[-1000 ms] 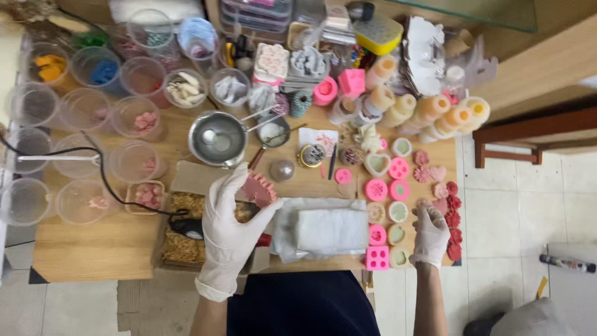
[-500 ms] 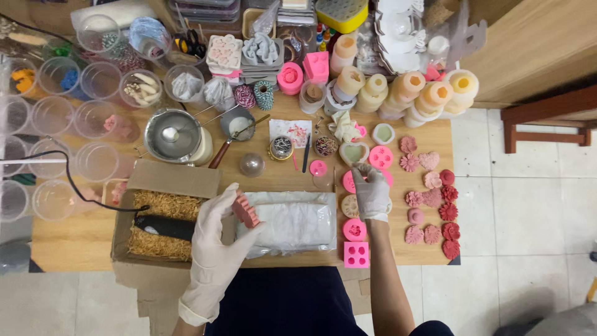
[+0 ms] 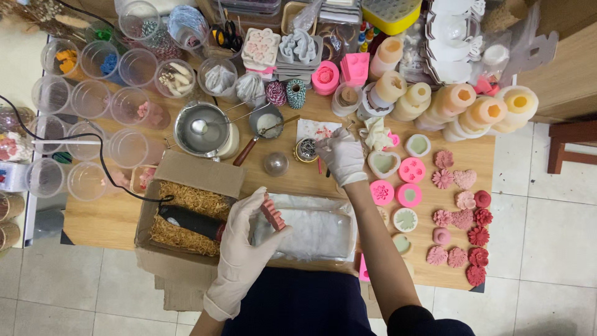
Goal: The person cleans and finishes wax flower decorations using a heat tool and a metal pick to smooth edges and remove excess material.
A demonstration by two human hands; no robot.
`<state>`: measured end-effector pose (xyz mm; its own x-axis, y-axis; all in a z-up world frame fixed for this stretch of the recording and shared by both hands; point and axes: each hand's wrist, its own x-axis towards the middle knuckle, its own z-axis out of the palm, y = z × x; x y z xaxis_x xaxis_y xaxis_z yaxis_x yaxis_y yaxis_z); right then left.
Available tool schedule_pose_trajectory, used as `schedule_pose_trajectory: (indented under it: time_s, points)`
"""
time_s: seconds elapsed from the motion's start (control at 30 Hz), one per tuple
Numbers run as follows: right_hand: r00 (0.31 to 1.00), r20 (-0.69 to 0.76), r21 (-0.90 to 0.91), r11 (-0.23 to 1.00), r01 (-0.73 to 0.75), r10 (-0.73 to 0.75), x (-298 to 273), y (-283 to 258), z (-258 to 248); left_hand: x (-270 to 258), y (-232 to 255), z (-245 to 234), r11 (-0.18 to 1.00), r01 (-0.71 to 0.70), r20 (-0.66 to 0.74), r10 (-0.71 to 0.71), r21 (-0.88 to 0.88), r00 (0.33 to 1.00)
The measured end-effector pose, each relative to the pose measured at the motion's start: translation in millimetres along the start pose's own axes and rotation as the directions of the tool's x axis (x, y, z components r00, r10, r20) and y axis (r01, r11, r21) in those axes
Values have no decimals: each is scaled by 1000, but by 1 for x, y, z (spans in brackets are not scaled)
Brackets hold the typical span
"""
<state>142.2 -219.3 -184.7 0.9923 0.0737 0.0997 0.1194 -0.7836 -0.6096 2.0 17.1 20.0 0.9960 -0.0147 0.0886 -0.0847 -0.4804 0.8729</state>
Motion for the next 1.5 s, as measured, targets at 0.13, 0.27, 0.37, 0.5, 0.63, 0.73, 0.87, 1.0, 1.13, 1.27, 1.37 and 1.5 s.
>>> schedule_pose_trajectory:
  time_s: [0.13,0.27,0.37,0.5,0.63,0.73,0.87,1.0,1.13,1.27,1.37,1.5]
  points:
    - [996,87,-133,990,47,-35,15,2,37,11,-7,-4,1000,-4,-6,4,20,1000]
    - [993,104,-256,964,74,-49,13,-2,42,16,-16,-2,999,37,-17,-37,4,999]
    - [991,-68,-18,993,-120,118,-2,0,12,15,-26,-1,998,56,-23,-56,-20,998]
    - [908,-130,-33,914,-405,398,-16,24,-52,14,-38,6,982,131,-99,-145,-139,984]
    - [901,-217,-119,906,-406,375,-11,46,-74,22,-44,10,984,106,-121,-123,-143,985]
    - [934,-136,-92,934,-345,331,-2,51,-68,23,-46,11,981,165,-77,-174,-106,982]
    - [997,-84,-125,992,-13,3,11,26,-38,28,-46,20,986,100,-101,-114,-137,988]
    - [992,127,21,1000,-17,14,15,2,-8,31,-50,21,990,89,-110,-101,-105,989]
    - [979,152,-154,976,157,-134,19,-9,10,37,-55,25,991,89,-80,-97,-100,992]
    - [958,236,-195,957,212,-164,20,-4,15,40,-55,34,953,149,-39,-165,-265,985]
    - [972,153,-172,964,204,-179,19,5,17,43,-52,39,951,158,-16,-169,-266,986]
    - [992,96,175,982,64,-82,12,15,-1,45,-51,41,972,136,-17,-142,-194,990]
